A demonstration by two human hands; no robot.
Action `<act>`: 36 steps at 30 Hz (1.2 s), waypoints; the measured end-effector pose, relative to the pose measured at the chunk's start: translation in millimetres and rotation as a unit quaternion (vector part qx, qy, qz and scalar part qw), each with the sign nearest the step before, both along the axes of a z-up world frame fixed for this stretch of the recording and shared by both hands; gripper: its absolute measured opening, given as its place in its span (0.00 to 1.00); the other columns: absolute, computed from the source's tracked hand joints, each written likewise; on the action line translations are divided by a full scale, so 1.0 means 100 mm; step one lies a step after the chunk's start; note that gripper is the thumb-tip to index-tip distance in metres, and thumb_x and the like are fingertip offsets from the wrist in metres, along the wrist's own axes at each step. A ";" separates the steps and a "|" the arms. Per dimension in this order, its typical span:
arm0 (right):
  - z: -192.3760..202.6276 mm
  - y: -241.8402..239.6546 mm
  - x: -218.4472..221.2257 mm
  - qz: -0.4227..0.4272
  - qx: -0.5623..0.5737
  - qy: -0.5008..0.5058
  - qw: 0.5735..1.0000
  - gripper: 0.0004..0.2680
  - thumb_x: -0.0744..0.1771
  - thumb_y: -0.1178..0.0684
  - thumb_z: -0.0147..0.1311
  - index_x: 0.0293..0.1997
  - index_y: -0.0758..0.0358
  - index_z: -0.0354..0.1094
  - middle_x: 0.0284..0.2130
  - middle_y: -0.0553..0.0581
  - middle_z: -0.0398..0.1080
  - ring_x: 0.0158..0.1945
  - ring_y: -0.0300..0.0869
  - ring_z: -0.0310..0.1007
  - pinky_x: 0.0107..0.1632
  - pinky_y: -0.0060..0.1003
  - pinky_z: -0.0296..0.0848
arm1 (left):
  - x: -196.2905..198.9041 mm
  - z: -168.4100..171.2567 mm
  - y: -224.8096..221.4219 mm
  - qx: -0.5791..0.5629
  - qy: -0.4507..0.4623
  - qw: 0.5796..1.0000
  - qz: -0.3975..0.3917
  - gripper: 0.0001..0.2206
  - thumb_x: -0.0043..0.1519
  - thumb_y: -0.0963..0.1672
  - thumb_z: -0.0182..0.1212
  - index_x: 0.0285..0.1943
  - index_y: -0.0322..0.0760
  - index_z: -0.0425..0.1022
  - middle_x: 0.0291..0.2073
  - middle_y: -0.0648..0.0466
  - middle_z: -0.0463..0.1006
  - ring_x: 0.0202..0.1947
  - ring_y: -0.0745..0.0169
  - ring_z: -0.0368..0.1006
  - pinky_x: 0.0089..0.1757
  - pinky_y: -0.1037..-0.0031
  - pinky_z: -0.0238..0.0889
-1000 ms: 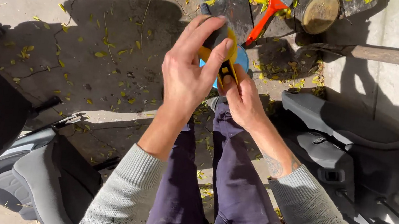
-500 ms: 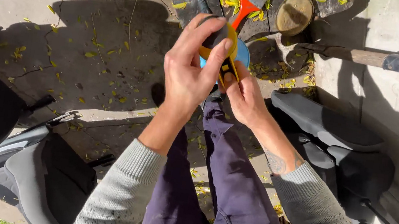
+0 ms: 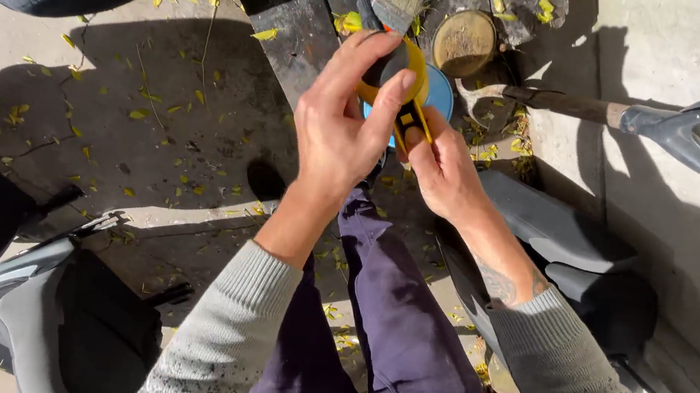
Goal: Cleaning car seats and interior with a cloth and a manual pump sprayer.
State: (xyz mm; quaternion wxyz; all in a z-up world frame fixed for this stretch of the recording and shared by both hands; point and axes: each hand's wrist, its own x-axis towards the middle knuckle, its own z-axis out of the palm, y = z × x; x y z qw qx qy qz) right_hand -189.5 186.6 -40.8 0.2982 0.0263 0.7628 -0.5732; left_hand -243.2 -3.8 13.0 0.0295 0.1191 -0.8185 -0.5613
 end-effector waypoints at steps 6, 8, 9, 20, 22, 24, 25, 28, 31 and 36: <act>0.02 0.13 -0.28 0.002 -0.041 0.064 0.997 0.09 0.71 0.53 0.39 0.52 0.65 0.61 0.29 0.49 0.64 0.32 0.35 0.60 0.35 0.34 0.63 | -0.15 0.13 0.22 -0.033 0.049 0.998 -0.011 0.15 0.66 0.47 0.70 0.61 0.43 0.78 0.58 0.52 0.81 0.31 0.71 0.76 0.29 0.81 0.67; 0.18 0.25 -0.02 -0.017 -0.001 -0.021 1.000 0.10 0.71 0.52 0.39 0.53 0.65 0.63 0.29 0.49 0.65 0.31 0.34 0.61 0.34 0.34 0.65 | 0.02 0.11 0.36 0.027 0.009 1.000 -0.012 0.15 0.69 0.46 0.68 0.63 0.43 0.76 0.60 0.52 0.80 0.34 0.71 0.77 0.30 0.82 0.69; 0.09 0.27 -0.10 -0.014 0.006 0.016 1.000 0.09 0.73 0.50 0.40 0.50 0.65 0.62 0.28 0.49 0.65 0.31 0.35 0.62 0.35 0.34 0.64 | -0.08 0.06 0.33 -0.028 0.010 0.998 -0.058 0.14 0.69 0.47 0.69 0.62 0.43 0.77 0.58 0.54 0.81 0.40 0.66 0.79 0.37 0.78 0.71; -0.12 0.47 -0.44 -0.052 -0.057 0.072 0.994 0.07 0.74 0.52 0.38 0.48 0.65 0.60 0.32 0.51 0.62 0.35 0.36 0.59 0.40 0.34 0.63 | -0.41 0.04 0.55 -0.066 0.060 0.994 -0.064 0.15 0.70 0.51 0.66 0.64 0.51 0.76 0.57 0.60 0.79 0.42 0.62 0.83 0.39 0.76 0.76; 0.03 0.51 -0.28 -0.051 0.018 0.029 0.998 0.09 0.72 0.52 0.37 0.50 0.64 0.61 0.31 0.49 0.65 0.34 0.34 0.62 0.39 0.32 0.65 | -0.24 -0.14 0.70 0.010 0.061 0.997 -0.052 0.12 0.74 0.50 0.63 0.62 0.49 0.74 0.61 0.61 0.76 0.52 0.61 0.82 0.49 0.75 0.77; 0.07 0.60 -0.15 -0.048 0.010 0.013 0.999 0.08 0.74 0.50 0.39 0.51 0.64 0.61 0.31 0.49 0.64 0.34 0.34 0.61 0.39 0.33 0.64 | -0.16 -0.13 0.69 -0.024 0.023 0.996 -0.087 0.12 0.72 0.49 0.64 0.62 0.47 0.76 0.62 0.60 0.76 0.50 0.59 0.82 0.46 0.74 0.76; -0.07 0.55 -0.36 -0.046 -0.013 0.049 0.998 0.09 0.75 0.49 0.41 0.51 0.64 0.60 0.32 0.49 0.63 0.34 0.34 0.60 0.39 0.33 0.63 | -0.36 -0.20 0.60 -0.072 0.036 0.989 -0.121 0.12 0.70 0.47 0.65 0.61 0.45 0.77 0.62 0.58 0.77 0.47 0.57 0.82 0.43 0.73 0.75; -0.24 0.63 -0.29 -0.039 -0.014 0.063 0.997 0.11 0.76 0.47 0.37 0.52 0.63 0.62 0.32 0.48 0.64 0.36 0.33 0.63 0.41 0.32 0.65 | -0.14 -0.05 0.48 -0.028 0.070 0.992 -0.097 0.11 0.69 0.41 0.62 0.59 0.46 0.79 0.62 0.58 0.76 0.44 0.64 0.82 0.40 0.80 0.75; -0.10 0.54 -0.25 -0.064 0.037 -0.014 0.997 0.13 0.74 0.44 0.39 0.54 0.63 0.63 0.31 0.48 0.65 0.31 0.33 0.58 0.36 0.32 0.61 | 0.19 0.00 0.39 0.067 -0.033 0.996 -0.053 0.11 0.67 0.35 0.60 0.54 0.41 0.80 0.60 0.54 0.78 0.32 0.69 0.77 0.36 0.78 0.71; -0.16 0.32 -0.32 -0.016 -0.026 0.047 0.998 0.14 0.75 0.42 0.39 0.54 0.63 0.62 0.35 0.49 0.65 0.38 0.33 0.63 0.43 0.31 0.66 | 0.76 -0.11 0.14 0.060 -0.046 0.997 -0.026 0.11 0.63 0.33 0.57 0.48 0.36 0.81 0.58 0.53 0.77 0.35 0.72 0.75 0.37 0.79 0.69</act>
